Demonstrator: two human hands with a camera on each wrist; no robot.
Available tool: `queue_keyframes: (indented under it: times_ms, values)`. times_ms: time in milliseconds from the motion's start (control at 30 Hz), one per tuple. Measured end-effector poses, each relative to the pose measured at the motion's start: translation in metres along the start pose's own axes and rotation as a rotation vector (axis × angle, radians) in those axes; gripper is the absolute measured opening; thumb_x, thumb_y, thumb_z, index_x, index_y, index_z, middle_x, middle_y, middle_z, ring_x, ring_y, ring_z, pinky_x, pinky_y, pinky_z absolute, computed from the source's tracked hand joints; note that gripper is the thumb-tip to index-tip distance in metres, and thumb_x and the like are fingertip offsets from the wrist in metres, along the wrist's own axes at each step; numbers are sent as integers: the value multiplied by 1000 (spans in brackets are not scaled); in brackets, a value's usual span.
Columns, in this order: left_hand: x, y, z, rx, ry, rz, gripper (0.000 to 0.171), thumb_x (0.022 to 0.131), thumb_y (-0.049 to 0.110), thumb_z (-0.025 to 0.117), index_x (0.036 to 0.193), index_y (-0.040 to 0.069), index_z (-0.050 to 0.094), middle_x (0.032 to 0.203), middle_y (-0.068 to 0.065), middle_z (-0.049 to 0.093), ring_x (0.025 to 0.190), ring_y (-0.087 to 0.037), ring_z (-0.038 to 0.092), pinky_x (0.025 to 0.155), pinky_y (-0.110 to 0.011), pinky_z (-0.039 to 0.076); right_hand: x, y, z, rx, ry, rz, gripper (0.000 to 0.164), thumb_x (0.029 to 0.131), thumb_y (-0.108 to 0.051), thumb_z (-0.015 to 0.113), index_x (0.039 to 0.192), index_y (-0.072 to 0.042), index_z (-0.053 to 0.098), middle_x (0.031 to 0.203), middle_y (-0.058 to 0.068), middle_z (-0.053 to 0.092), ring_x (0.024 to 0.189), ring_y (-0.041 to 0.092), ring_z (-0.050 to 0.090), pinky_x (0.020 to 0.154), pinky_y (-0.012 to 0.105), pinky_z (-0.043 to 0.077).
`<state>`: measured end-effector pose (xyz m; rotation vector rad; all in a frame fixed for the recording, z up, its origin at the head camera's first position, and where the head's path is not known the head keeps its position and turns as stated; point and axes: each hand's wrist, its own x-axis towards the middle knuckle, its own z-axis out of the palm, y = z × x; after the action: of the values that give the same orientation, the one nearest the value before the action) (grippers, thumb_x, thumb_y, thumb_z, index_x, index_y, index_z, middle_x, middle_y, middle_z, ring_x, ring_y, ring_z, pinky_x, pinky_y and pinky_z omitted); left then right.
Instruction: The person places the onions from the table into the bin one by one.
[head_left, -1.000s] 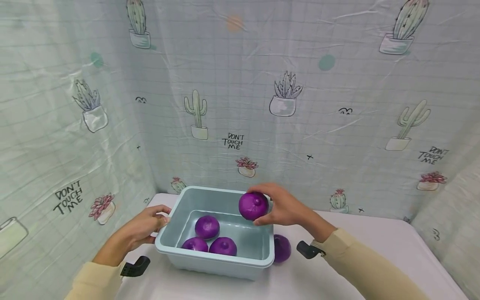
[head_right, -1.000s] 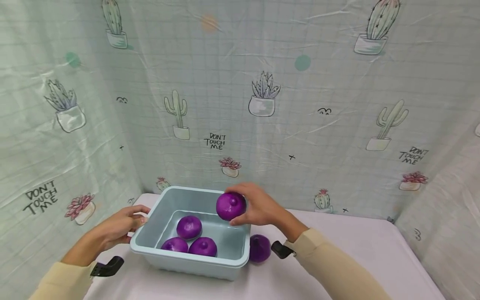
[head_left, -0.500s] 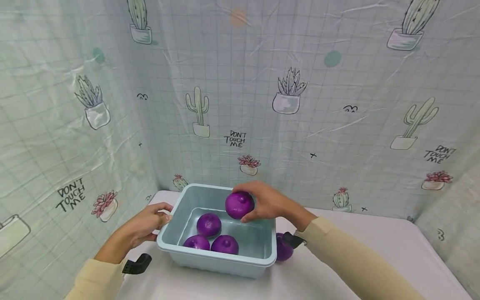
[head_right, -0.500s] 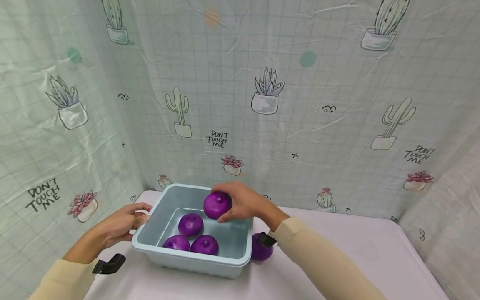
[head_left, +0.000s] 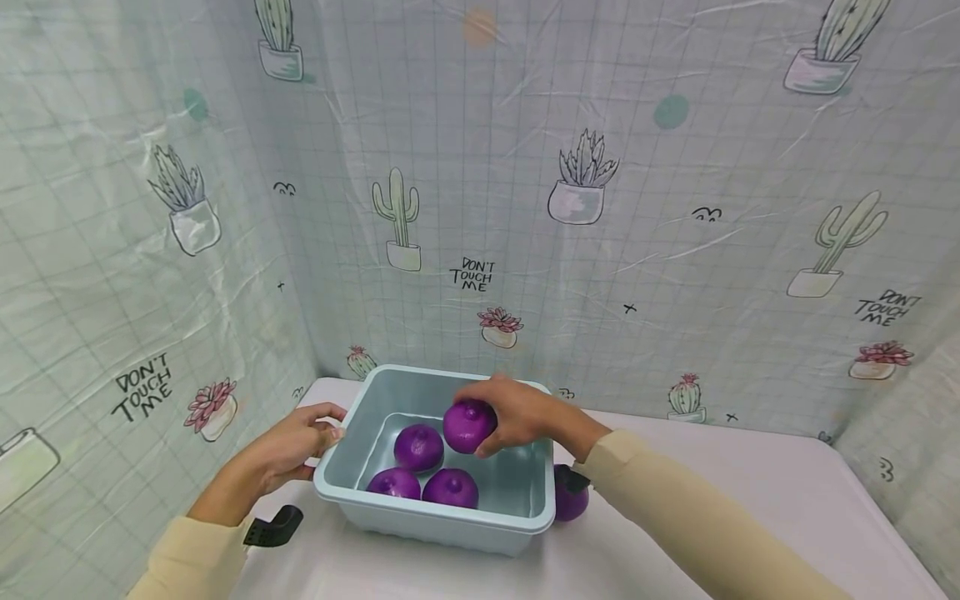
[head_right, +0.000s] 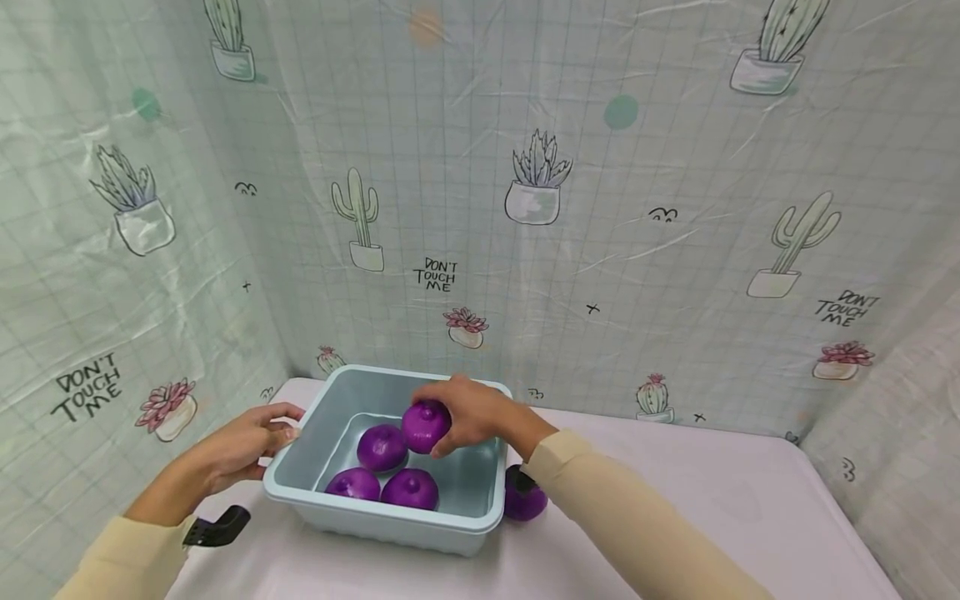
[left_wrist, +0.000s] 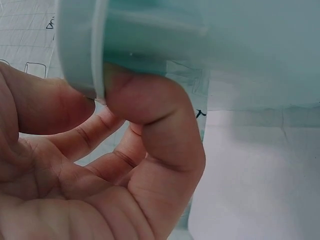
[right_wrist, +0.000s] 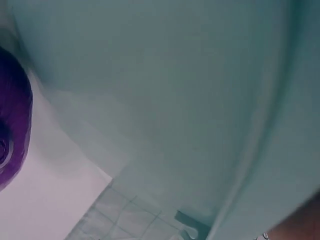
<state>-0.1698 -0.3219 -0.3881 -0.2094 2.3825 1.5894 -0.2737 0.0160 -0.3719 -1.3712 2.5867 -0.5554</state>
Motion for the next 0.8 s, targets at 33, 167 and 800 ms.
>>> queue_keyframes:
  times_ms: [33, 167, 800]
  values:
    - [0, 0, 0, 1, -1, 1, 34, 107, 9, 48, 140, 1, 48, 124, -21, 64, 103, -29, 66, 76, -46, 61, 1, 0, 1, -7, -5, 3, 75, 74, -27, 95, 140, -23, 61, 128, -2, 70, 114, 18, 52, 94, 34, 51]
    - [0, 0, 0, 3, -1, 2, 34, 107, 9, 48, 140, 1, 48, 124, -21, 64, 102, -29, 67, 76, -46, 61, 3, 1, 3, -34, -20, 17, 74, 74, -30, 94, 141, -24, 61, 130, -1, 69, 114, 18, 54, 95, 34, 52]
    - [3, -3, 0, 7, 2, -1, 35, 107, 11, 48, 141, 2, 47, 126, -21, 64, 104, -29, 66, 78, -46, 61, 12, 5, 14, -88, -88, 54, 76, 77, -30, 92, 144, -20, 57, 135, 4, 66, 127, 25, 58, 104, 42, 52]
